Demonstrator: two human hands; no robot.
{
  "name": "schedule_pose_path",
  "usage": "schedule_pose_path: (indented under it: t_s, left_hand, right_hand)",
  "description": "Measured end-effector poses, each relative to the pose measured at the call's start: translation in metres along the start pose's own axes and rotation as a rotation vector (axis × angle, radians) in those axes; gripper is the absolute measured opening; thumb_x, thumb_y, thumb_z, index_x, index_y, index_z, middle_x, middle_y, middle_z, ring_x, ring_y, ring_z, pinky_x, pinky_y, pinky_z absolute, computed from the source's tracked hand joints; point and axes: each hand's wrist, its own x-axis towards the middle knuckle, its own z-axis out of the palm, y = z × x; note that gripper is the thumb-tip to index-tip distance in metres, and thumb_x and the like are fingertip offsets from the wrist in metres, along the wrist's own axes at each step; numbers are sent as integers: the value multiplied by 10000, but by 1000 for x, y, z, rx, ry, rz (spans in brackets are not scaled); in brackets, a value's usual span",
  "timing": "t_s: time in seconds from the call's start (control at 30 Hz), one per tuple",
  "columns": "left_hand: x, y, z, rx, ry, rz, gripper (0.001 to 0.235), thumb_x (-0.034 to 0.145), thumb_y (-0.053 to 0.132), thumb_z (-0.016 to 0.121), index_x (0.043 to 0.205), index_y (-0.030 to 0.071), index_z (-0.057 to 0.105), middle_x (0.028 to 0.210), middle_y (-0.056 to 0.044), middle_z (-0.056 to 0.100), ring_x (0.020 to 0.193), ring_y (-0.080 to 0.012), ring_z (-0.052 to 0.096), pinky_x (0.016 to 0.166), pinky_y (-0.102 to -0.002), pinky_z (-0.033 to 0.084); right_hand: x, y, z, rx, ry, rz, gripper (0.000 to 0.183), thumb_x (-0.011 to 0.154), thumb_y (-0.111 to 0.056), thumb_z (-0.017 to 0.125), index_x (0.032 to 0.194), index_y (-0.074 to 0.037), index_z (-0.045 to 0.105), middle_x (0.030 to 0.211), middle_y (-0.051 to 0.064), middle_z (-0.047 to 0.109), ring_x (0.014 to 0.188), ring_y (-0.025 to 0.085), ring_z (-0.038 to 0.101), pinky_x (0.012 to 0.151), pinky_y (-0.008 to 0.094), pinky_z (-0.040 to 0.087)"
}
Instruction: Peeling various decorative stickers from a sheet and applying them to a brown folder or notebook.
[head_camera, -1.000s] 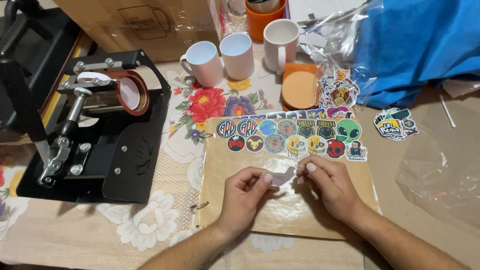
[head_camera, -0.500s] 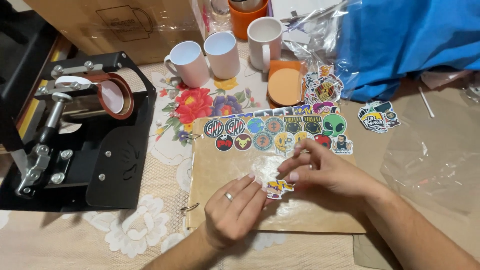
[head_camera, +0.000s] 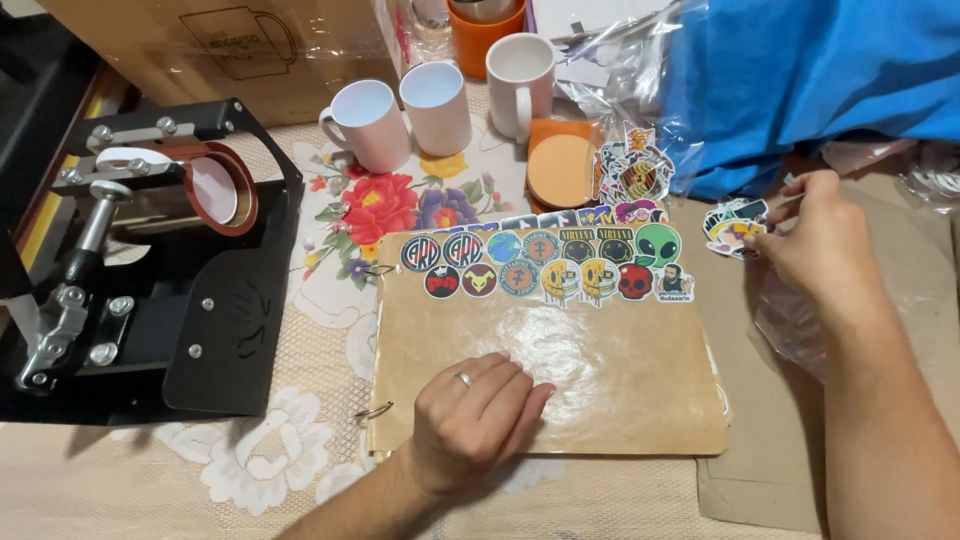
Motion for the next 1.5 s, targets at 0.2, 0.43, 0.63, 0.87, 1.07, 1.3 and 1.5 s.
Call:
schedule_pose_path:
  t_s: [0.2, 0.43, 0.63, 0.87, 1.07, 1.3, 1.5]
  left_hand:
    - [-1, -1, 1, -20, -33, -38, 203, 963, 42, 619, 764, 6, 601, 698, -111, 606, 609, -264, 598, 576, -350, 495]
    - [-10, -3, 5, -1, -62, -53, 264, 984, 82, 602, 726, 53, 555, 678, -68, 558, 567, -235, 522, 496, -333, 379]
    - [-10, -29, -6, 28, -192, -263, 332, 989, 165, 589, 672, 106, 510, 591, -63, 525, 496, -247, 482, 463, -411, 360]
    - [3, -128, -35, -5, -548, -806, 207, 895, 58, 633, 1064, 78, 751, 952, -181, 746, 969, -425, 701, 833, -499, 539]
    - [11, -163, -14, 41, -902, -704, 391, 793, 159, 792, 1163, 83, 691, 1114, -205, 660, 1128, -440, 626, 968, -532, 498]
    - [-5, -204, 39, 120, -1046, -718, 227, 790, 199, 796, 993, 172, 698, 1083, -88, 631, 1069, -352, 670, 898, -475, 535]
    - [0, -195, 45, 161, -1048, -782, 145, 842, 162, 685, 986, 147, 695, 999, -132, 659, 1029, -364, 697, 855, -469, 570]
  right_hand:
    - [-8, -10, 5, -573, 338, -110, 579, 934, -789, 716, 995, -214, 687, 941, 69, 741, 877, 334, 715, 649, 445, 508]
    - [-51, -77, 4, 325, 321, -359, 306, 1079, -113, 700, 783, -44, 662, 648, 0, 548, 657, 56, 432, 640, 276, 349]
    - [-62, -108, 20, 700, -131, -159, 201, 1059, -15, 503, 1158, -9, 678, 989, 131, 729, 846, 166, 691, 700, 280, 617]
    - [-73, -165, 35, 570, -363, -262, 203, 953, -139, 630, 1088, -51, 754, 747, 159, 703, 678, 225, 642, 597, 383, 583]
    - [-81, -223, 87, 173, -349, -691, 370, 957, -116, 480, 1266, -206, 665, 825, 105, 742, 823, 355, 709, 726, 504, 565]
    - [-78, -217, 132, -151, -140, -864, 299, 935, -271, 537, 1160, -223, 729, 792, 46, 706, 767, 286, 708, 644, 420, 556]
    - [-79, -219, 126, -159, -189, -889, 325, 925, -245, 561, 1196, -192, 732, 800, 70, 724, 772, 269, 724, 645, 376, 574]
